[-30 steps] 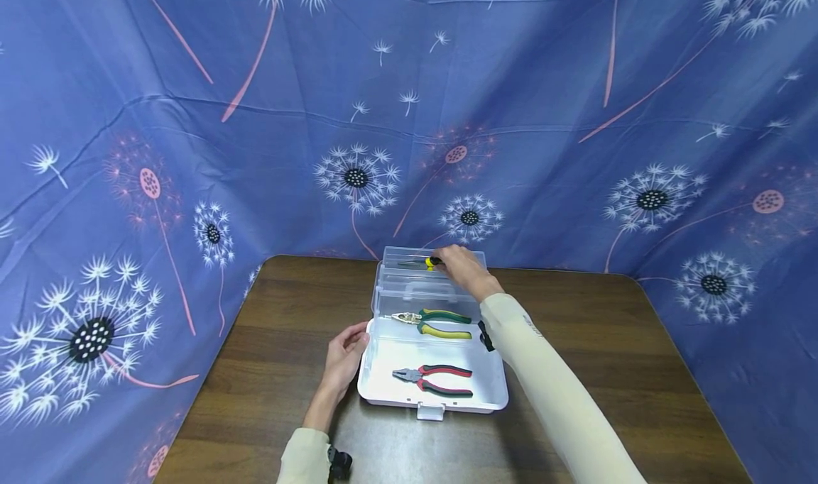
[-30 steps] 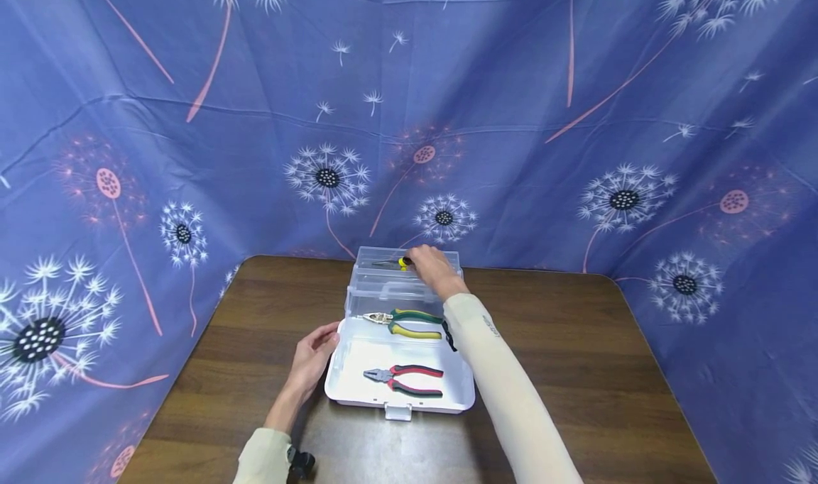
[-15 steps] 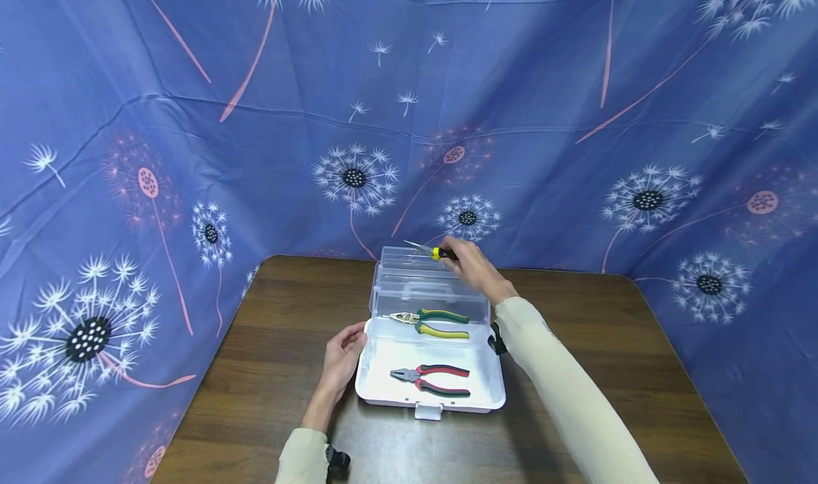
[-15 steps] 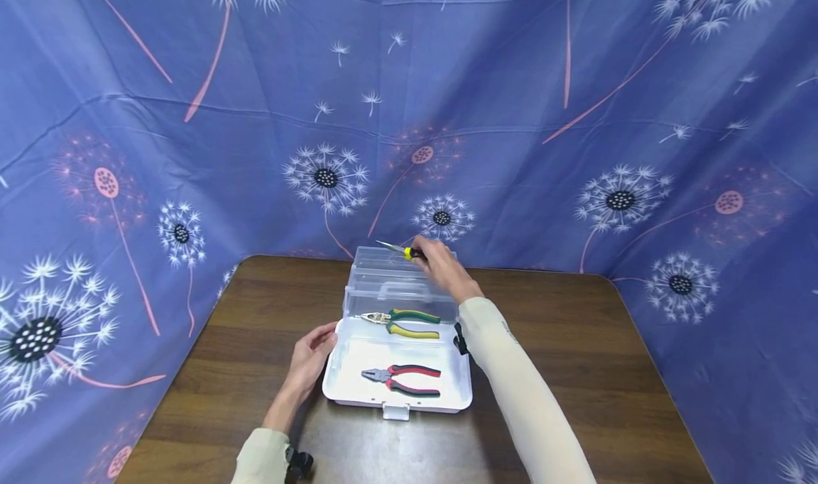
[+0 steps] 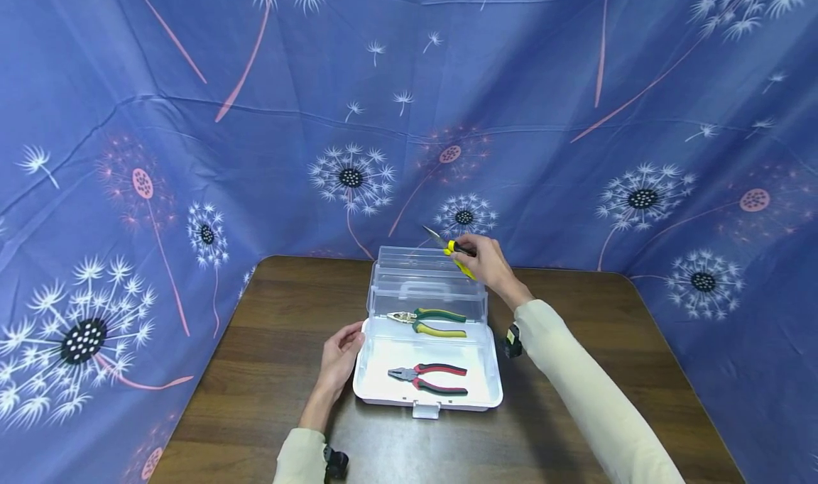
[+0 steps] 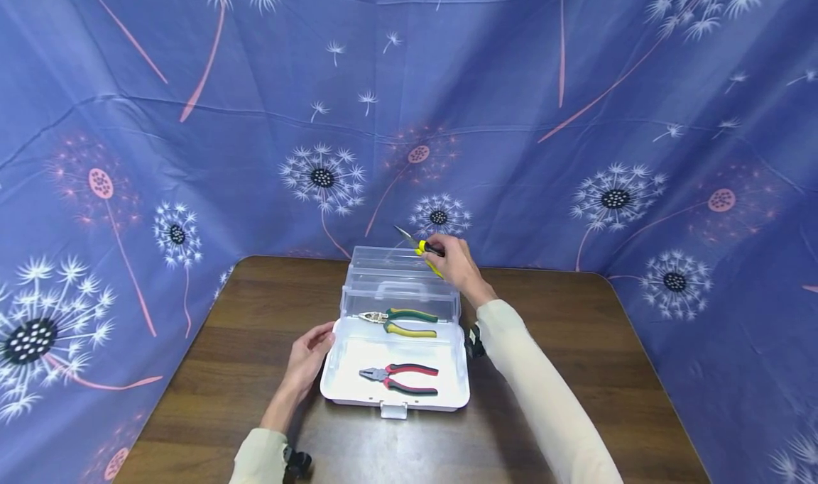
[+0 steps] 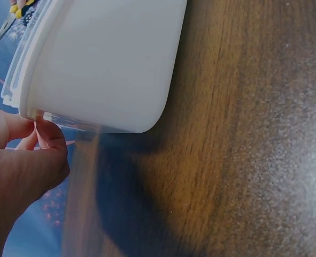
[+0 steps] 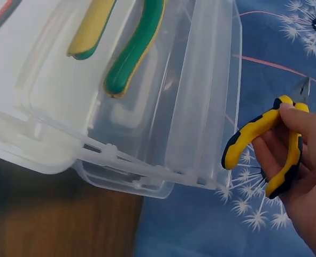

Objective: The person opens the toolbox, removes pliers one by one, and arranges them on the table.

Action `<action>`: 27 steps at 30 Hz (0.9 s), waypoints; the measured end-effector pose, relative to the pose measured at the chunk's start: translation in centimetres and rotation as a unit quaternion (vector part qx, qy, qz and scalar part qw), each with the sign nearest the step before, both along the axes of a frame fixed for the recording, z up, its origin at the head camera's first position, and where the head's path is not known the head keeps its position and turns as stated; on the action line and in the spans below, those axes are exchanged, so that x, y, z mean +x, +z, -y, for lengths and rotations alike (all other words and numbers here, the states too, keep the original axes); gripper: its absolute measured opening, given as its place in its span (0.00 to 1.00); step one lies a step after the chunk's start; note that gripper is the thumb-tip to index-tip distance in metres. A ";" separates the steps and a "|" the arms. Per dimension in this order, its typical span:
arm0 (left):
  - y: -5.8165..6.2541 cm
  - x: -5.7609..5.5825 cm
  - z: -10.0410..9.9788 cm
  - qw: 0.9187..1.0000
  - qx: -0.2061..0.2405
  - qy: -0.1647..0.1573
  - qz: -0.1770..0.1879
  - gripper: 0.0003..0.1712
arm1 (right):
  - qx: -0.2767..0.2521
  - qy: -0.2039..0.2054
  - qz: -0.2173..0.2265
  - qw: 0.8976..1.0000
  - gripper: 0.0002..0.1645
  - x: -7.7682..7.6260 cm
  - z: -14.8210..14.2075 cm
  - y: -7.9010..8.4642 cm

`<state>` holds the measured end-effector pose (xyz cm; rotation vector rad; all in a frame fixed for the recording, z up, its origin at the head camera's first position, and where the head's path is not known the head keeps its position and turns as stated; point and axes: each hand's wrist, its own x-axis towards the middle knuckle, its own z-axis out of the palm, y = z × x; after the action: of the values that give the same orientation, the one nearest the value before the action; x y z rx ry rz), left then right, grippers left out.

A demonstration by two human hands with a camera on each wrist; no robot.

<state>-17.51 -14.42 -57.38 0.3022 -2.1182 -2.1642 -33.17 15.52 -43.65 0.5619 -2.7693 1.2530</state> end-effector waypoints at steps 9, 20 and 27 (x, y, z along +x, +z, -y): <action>-0.1 0.0 0.0 1.000 0.003 -0.001 0.005 0.20 | -0.084 -0.063 0.051 0.993 0.23 0.4 -2.3 -0.8; 0.2 0.2 0.1 1.000 0.000 -0.006 -0.001 0.21 | -0.176 -0.111 0.118 0.971 0.29 1.3 -5.6 -1.6; 0.1 0.2 -0.1 1.000 0.004 -0.005 0.003 0.20 | -0.209 -0.138 0.137 0.958 0.31 2.4 -7.4 -2.5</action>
<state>-17.33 -14.34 -57.24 0.2992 -2.1180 -2.1811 -30.73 22.94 -46.14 -0.0329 -2.5276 1.8822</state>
